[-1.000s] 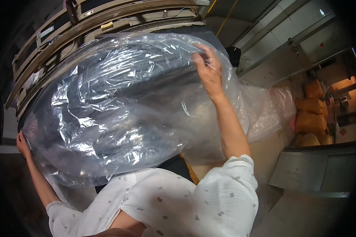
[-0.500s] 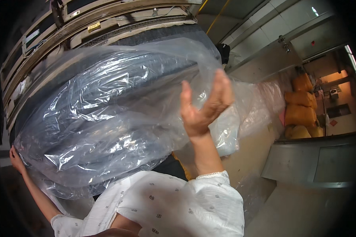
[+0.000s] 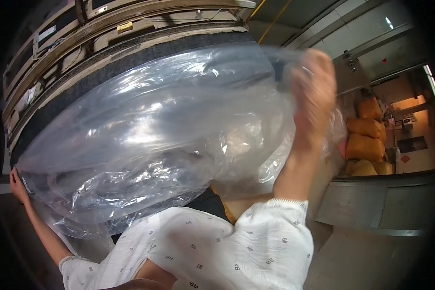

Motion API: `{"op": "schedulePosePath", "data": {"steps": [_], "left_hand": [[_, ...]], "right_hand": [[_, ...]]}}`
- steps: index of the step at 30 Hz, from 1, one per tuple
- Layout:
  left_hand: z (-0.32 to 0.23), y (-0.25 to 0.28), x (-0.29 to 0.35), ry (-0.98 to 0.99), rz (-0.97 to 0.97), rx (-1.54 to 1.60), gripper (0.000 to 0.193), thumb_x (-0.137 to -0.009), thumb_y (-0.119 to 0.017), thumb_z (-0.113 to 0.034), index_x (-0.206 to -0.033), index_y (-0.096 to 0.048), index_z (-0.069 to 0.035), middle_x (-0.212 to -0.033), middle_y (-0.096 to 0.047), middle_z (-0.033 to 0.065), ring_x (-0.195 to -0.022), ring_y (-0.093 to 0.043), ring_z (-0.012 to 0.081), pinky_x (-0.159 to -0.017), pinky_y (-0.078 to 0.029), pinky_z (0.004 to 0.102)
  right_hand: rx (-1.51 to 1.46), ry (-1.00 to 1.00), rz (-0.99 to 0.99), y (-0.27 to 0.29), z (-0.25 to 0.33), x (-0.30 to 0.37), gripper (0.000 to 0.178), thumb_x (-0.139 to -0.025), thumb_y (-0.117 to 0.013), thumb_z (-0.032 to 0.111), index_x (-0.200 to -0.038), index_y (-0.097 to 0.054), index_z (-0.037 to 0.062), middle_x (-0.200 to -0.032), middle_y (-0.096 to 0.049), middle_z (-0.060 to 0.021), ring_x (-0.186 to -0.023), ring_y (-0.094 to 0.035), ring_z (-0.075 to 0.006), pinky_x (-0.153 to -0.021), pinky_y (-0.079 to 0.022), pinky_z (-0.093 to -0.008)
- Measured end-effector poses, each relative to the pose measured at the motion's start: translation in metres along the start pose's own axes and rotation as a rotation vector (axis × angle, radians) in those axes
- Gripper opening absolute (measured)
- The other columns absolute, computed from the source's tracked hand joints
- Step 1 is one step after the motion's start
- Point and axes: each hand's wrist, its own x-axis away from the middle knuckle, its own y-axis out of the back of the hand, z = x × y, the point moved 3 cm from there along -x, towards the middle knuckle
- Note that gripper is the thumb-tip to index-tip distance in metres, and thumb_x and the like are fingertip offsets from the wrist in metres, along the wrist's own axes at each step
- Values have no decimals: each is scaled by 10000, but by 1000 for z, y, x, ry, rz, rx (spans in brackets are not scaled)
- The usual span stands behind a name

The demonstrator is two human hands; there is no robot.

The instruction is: The recorder is wrapping a large dark object, likely a plastic or rubber part, in clear plastic sheeting.

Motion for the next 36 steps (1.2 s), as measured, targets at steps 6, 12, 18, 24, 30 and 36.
{"op": "schedulePosePath", "data": {"steps": [6, 12, 18, 24, 30, 36], "left_hand": [[12, -5, -8, -53, -13, 107, 342, -923, -486, -308, -1110, -604, -48, -1100, -618, 65, -1014, -553, 159, -898, -384, 250], [115, 93, -9, 15, -4, 210, 344, -931, -481, -218, -1195, -547, -8, -1191, -567, 62, -1098, -511, 146, -966, -355, 249], [137, 170, 36, 124, 112, 196, 370, -939, -471, -254, -1221, -527, -20, -1224, -542, 65, -1116, -489, 152, -975, -333, 255], [122, 151, 91, 382, 64, 488, 343, -918, -523, -250, -1187, -548, -38, -1181, -550, 39, -1100, -476, 136, -955, -326, 249], [48, 119, 26, 394, -232, 860, 419, -900, -540, -274, -1264, -469, -79, -1275, -474, 60, -1187, -405, 162, -998, -295, 297], [100, 10, -84, 0, -54, 364, 300, -890, -569, -279, -1096, -590, -61, -1049, -594, 33, -953, -530, 109, -835, -404, 237]], "right_hand": [[618, 107, 474, -38, -174, -80, 172, -803, -615, 204, -888, -661, 61, -677, -603, -68, -631, -548, -94, -601, -428, -238], [757, 111, 492, -90, -193, -61, 208, -750, -675, 234, -816, -648, 39, -613, -569, -25, -574, -499, -90, -564, -417, -249], [800, 78, 606, -90, -202, -84, 305, -714, -707, 212, -944, -612, 36, -749, -583, -18, -686, -517, -94, -644, -425, -239], [680, 44, 874, -103, -215, -109, 241, -682, -700, 259, -830, -665, 72, -827, -621, -92, -781, -589, -193, -695, -455, -296], [-130, 72, 479, -110, -149, -159, 156, -866, -575, 178, -937, -599, 42, -890, -616, -17, -785, -537, -96, -717, -434, -235], [466, 213, 195, -127, -267, -161, 188, -834, -563, 189, -896, -587, 13, -820, -613, -28, -748, -553, -114, -693, -440, -253]]}}
